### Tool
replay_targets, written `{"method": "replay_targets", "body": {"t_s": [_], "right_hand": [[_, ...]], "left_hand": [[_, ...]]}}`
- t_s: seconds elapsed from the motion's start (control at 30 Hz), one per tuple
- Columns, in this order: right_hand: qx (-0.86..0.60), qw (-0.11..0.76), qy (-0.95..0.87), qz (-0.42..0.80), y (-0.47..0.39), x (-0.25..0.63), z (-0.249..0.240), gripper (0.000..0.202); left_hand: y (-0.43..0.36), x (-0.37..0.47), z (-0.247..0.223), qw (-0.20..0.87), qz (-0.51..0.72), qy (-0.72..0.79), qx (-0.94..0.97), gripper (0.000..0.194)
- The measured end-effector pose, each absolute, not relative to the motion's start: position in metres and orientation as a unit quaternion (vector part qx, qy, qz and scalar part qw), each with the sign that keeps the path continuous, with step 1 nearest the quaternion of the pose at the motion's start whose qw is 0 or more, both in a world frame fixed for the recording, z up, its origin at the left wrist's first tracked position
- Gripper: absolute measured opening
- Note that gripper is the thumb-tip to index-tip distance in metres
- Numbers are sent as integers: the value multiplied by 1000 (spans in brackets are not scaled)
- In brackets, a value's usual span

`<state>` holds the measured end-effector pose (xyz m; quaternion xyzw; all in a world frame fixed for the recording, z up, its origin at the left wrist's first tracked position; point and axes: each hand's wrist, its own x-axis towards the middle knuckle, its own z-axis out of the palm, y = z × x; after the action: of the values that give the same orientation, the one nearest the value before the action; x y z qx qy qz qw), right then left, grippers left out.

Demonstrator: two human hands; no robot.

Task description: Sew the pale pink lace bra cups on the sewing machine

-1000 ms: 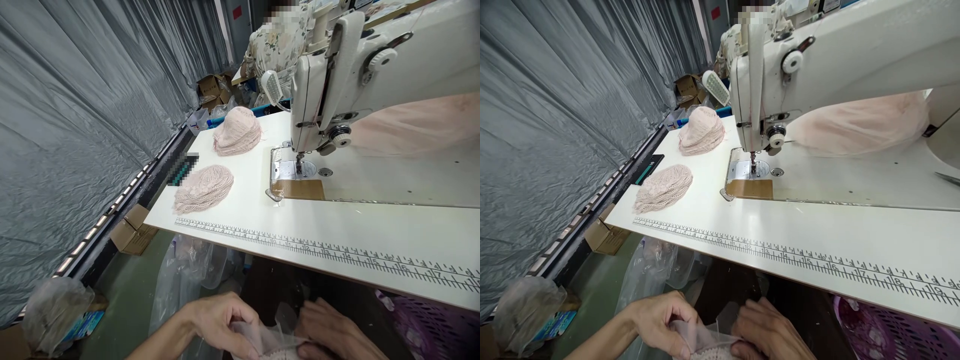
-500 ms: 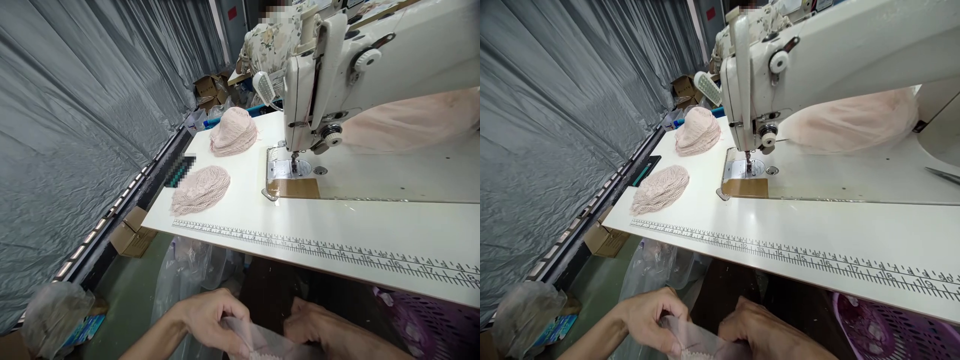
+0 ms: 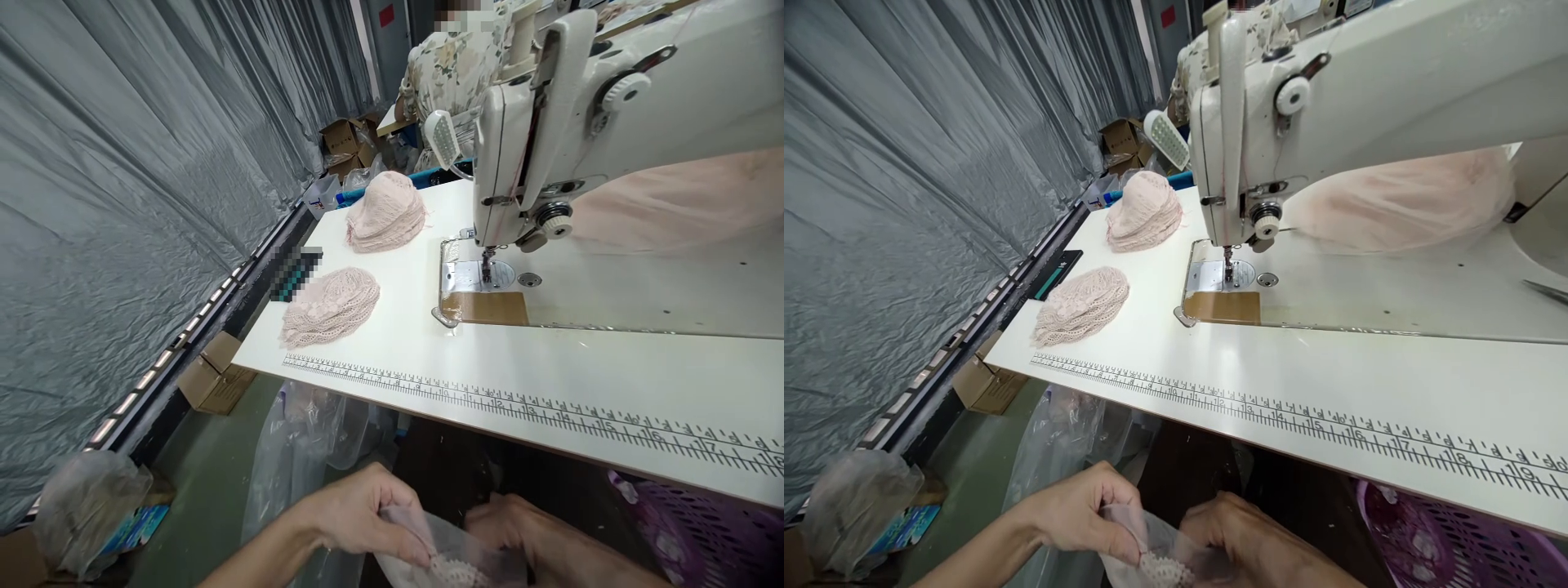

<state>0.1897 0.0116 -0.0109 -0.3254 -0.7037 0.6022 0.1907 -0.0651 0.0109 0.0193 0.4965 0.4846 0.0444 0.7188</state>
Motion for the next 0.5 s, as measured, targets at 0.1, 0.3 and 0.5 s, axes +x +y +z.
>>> {"method": "replay_targets", "body": {"t_s": [0.1, 0.3, 0.5], "right_hand": [[-322, 180, -694, 618, 13, 182, -10, 28], [-321, 151, -675, 647, 7, 181, -22, 29], [-338, 89, -660, 664, 5, 195, -27, 19]], "left_hand": [[10, -61, 17, 718, 44, 497, 485, 47], [7, -53, 11, 746, 37, 494, 446, 53], [5, -54, 9, 728, 35, 485, 484, 54]]}}
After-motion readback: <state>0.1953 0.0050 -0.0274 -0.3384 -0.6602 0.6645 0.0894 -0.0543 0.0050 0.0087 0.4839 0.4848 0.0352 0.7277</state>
